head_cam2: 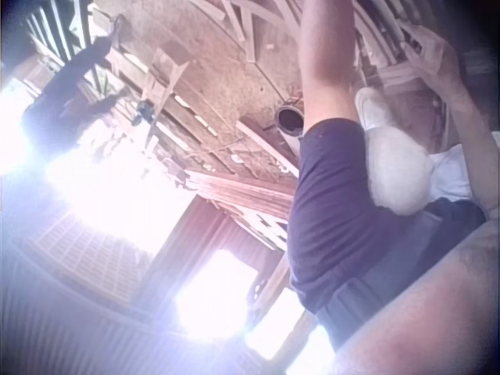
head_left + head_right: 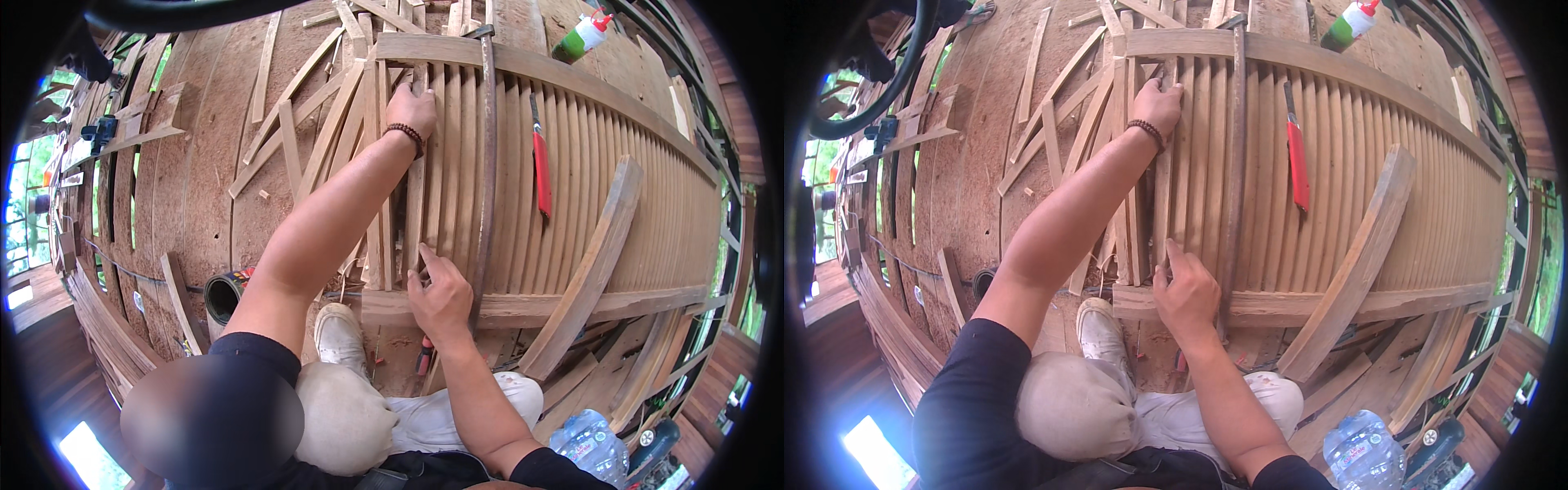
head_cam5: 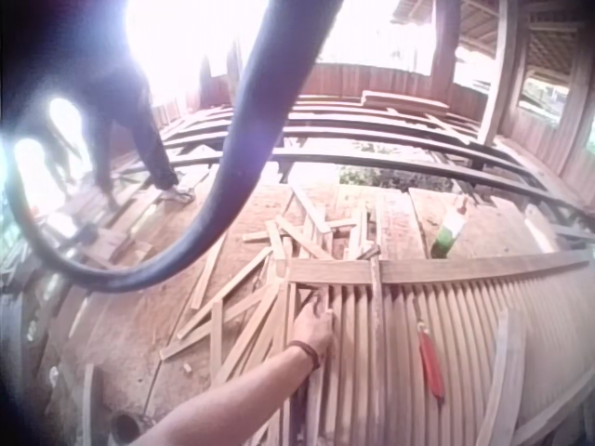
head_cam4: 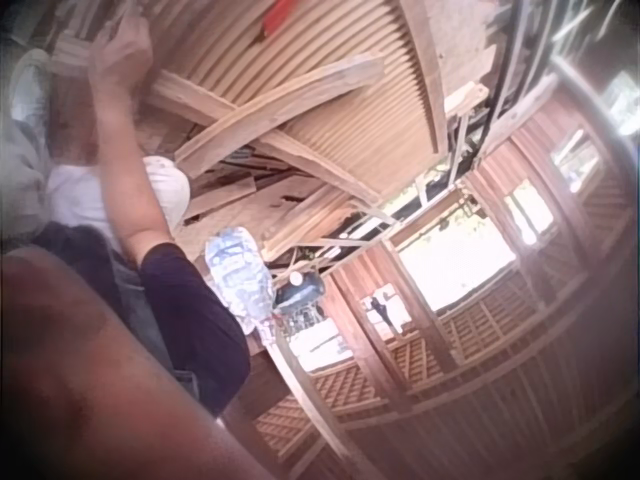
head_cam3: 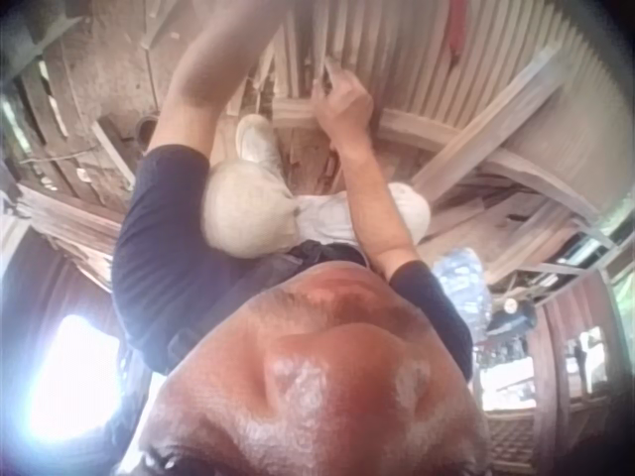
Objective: The person is assembling a wooden structure by fitting thin wooden slats into a curved frame. They use a hammer to tap the slats into place and adjust their position as needed.
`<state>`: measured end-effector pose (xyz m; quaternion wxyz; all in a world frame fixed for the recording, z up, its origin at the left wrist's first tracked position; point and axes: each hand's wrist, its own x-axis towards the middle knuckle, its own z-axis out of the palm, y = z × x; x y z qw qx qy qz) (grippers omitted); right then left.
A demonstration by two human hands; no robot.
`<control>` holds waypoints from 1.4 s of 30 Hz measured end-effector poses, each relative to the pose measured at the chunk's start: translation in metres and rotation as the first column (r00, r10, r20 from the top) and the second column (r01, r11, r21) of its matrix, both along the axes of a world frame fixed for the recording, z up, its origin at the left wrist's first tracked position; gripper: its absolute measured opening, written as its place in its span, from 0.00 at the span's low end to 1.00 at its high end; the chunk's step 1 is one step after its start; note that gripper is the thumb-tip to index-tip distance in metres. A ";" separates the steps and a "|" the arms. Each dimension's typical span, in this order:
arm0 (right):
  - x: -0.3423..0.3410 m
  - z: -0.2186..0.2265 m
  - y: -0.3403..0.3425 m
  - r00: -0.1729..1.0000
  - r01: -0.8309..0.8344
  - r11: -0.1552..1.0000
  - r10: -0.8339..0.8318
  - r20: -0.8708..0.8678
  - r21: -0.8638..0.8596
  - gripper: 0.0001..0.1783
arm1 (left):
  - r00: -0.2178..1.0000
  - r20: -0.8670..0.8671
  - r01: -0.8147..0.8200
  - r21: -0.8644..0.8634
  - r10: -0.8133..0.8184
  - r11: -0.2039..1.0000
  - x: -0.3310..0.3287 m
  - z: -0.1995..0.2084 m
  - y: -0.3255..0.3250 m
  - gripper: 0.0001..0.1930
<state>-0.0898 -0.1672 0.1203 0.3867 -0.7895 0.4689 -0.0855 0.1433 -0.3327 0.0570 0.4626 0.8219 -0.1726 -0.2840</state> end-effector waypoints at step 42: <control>-0.007 0.000 -0.011 0.811 0.352 0.827 -0.503 0.299 0.438 0.16 | 0.972 0.159 0.174 0.010 -0.174 0.985 -0.021 -0.011 0.024 0.21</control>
